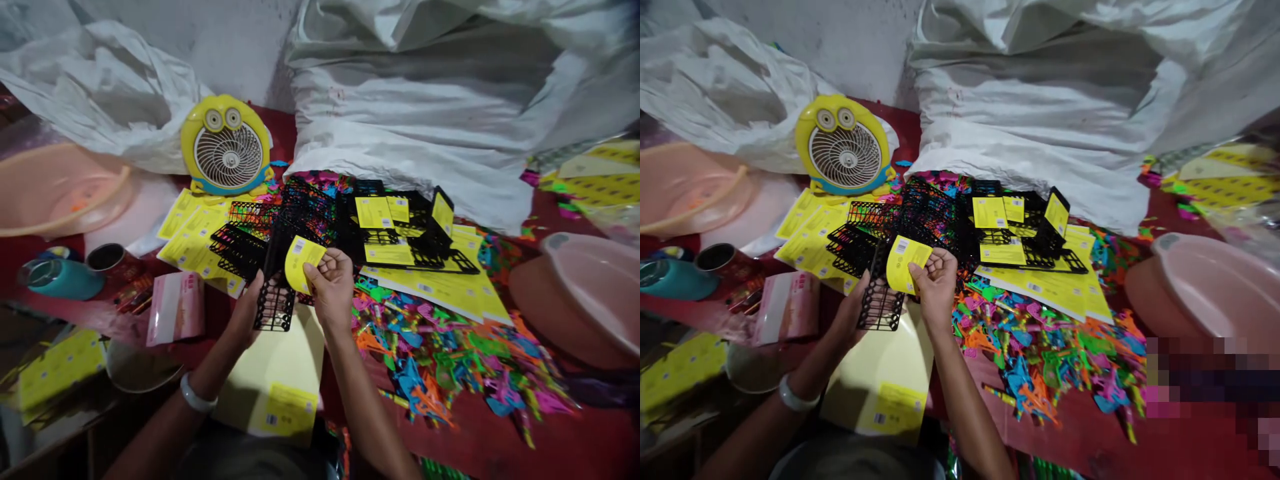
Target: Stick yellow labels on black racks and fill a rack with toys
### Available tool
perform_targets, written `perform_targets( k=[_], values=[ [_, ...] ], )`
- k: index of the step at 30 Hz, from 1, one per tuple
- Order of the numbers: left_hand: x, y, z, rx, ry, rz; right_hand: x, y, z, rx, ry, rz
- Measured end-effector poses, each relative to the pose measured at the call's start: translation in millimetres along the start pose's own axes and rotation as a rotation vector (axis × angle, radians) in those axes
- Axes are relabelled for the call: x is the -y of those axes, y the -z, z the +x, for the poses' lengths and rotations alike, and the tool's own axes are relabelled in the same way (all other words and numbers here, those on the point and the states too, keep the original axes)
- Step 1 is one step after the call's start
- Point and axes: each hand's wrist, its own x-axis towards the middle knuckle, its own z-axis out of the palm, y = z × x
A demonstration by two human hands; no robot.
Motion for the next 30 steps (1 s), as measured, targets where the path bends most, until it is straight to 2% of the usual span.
perform_targets(
  k=[4,11,21,26,30],
  values=[
    [15,2.6,-10,-0.110,0.044,-0.027,-12,-2,-15,0.039,-0.048,-0.011],
    [18,9.0,-19,-0.114,0.053,-0.057,-15,-4,-24,0.041,-0.048,-0.081],
    [21,8.2,-27,0.006,-0.005,-0.131,-22,-8,-27,0.067,-0.010,-0.172],
    [31,15.2,-25,0.040,-0.072,-0.103,-24,-9,-39,0.051,0.097,-0.356],
    [28,17.7,-31,0.015,-0.005,-0.088,-16,-4,-34,-0.024,0.385,-0.597]
  ],
)
